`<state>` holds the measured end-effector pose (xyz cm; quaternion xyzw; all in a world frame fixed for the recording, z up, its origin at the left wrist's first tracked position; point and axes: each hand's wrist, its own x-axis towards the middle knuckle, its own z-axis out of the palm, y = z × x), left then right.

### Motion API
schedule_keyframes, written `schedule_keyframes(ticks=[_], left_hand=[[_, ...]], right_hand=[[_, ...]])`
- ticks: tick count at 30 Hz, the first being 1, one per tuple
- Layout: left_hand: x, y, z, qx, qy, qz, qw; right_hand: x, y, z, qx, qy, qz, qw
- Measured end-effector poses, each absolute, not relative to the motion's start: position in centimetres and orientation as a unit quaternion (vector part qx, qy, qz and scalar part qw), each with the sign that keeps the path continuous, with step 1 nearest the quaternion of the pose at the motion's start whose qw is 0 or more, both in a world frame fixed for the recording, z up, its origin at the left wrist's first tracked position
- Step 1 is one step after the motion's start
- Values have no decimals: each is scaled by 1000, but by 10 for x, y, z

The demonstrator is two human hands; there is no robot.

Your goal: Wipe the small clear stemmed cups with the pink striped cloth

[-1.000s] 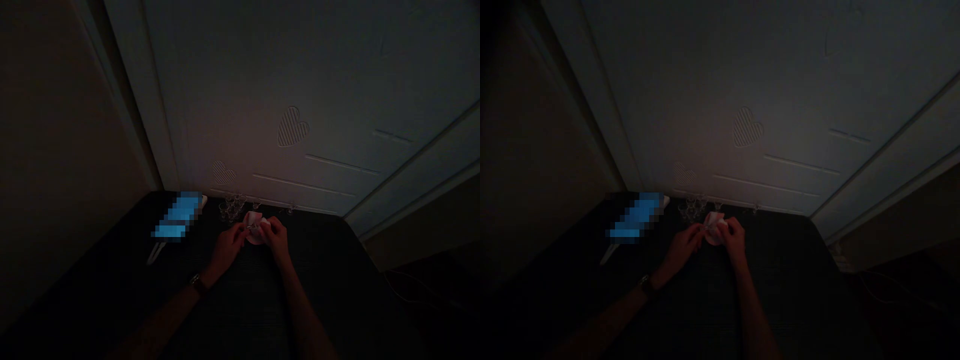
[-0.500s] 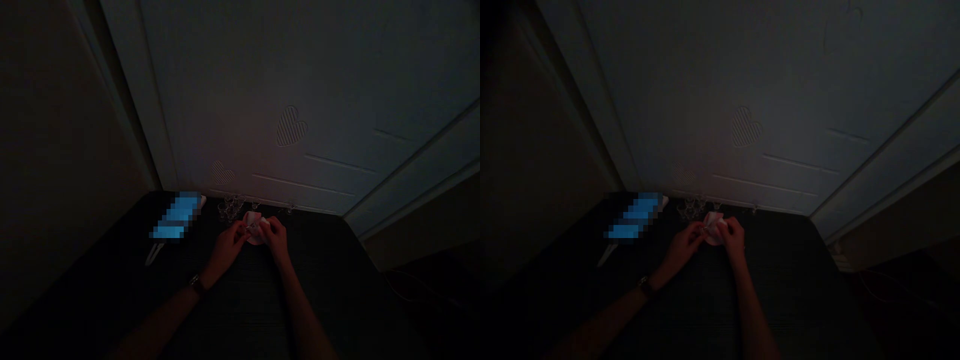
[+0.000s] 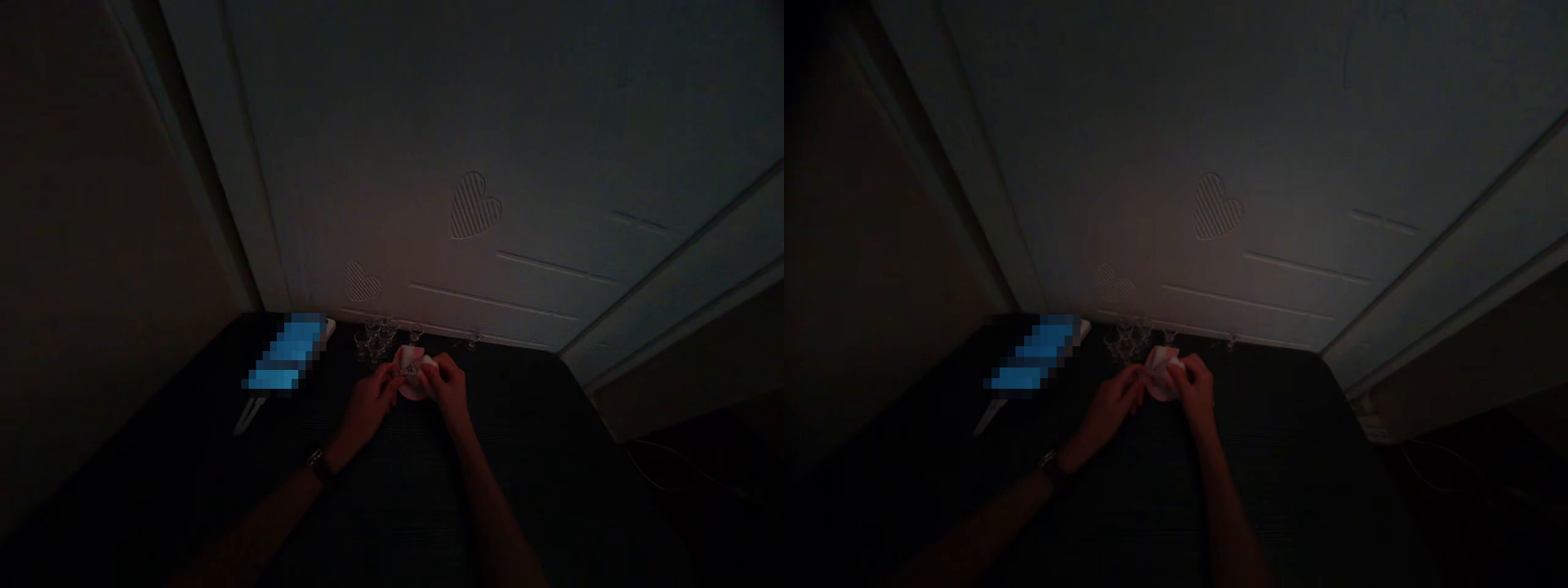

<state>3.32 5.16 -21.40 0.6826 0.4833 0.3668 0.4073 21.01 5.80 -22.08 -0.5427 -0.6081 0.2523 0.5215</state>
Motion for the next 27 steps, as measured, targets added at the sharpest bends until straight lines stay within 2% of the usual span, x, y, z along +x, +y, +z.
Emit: schedule_keyframes(ticks=[27], left_hand=[[34,53,-214,682,490,352,413]], right_hand=[[212,59,-225,-545,-619,245,510]])
